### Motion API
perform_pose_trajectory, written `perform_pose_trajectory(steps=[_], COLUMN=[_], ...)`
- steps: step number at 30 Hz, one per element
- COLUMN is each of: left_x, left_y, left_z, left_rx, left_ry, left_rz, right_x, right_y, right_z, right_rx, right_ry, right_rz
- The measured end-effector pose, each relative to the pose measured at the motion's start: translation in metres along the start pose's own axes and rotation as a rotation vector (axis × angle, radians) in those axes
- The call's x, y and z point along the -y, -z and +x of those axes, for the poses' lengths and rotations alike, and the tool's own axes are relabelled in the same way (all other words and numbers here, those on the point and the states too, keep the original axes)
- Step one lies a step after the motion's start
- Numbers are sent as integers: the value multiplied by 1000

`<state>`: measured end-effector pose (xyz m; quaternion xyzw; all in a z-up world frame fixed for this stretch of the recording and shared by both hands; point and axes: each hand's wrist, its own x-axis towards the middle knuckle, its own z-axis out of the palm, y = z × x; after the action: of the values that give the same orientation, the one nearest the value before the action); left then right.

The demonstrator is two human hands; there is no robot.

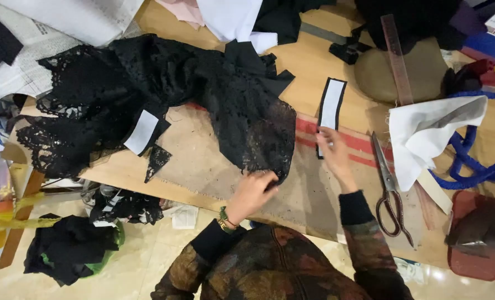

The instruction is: The person arranges a piece of black lace fabric and a larger piece of black fabric on a wooden table. They place white paper pattern pieces onto the black fabric and then use a pair of scissors to cut the fabric along the edges of the patterns.

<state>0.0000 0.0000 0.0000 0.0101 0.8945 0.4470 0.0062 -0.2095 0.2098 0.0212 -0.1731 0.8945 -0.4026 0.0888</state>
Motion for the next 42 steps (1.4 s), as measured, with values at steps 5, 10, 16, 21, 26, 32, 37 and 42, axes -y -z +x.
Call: perform_pose_trajectory(steps=[5, 10, 16, 21, 26, 32, 37, 42], left_x=[-22, 8, -22, -28, 32, 76, 21, 7], left_y=[42, 47, 110, 137, 207, 247, 272, 271], left_z=[-4, 24, 77, 100, 127, 173, 201, 198], left_rx=[224, -95, -464, 213, 57, -337, -667, -900], left_ry=[56, 20, -417, -396, -393, -211, -167, -545], left_rz=[-85, -204, 250, 188, 748, 963, 537, 95], right_x=[48, 58, 116, 92, 125, 128, 157, 161], right_y=[-30, -52, -44, 6, 77, 139, 139, 116], right_z=[15, 46, 4, -37, -49, -50, -69, -69], right_rx=[68, 113, 323, 404, 162, -18, -407, -467], right_ry=[-155, -186, 70, 108, -35, -41, 201, 300], right_rz=[376, 460, 196, 236, 283, -222, -282, -238])
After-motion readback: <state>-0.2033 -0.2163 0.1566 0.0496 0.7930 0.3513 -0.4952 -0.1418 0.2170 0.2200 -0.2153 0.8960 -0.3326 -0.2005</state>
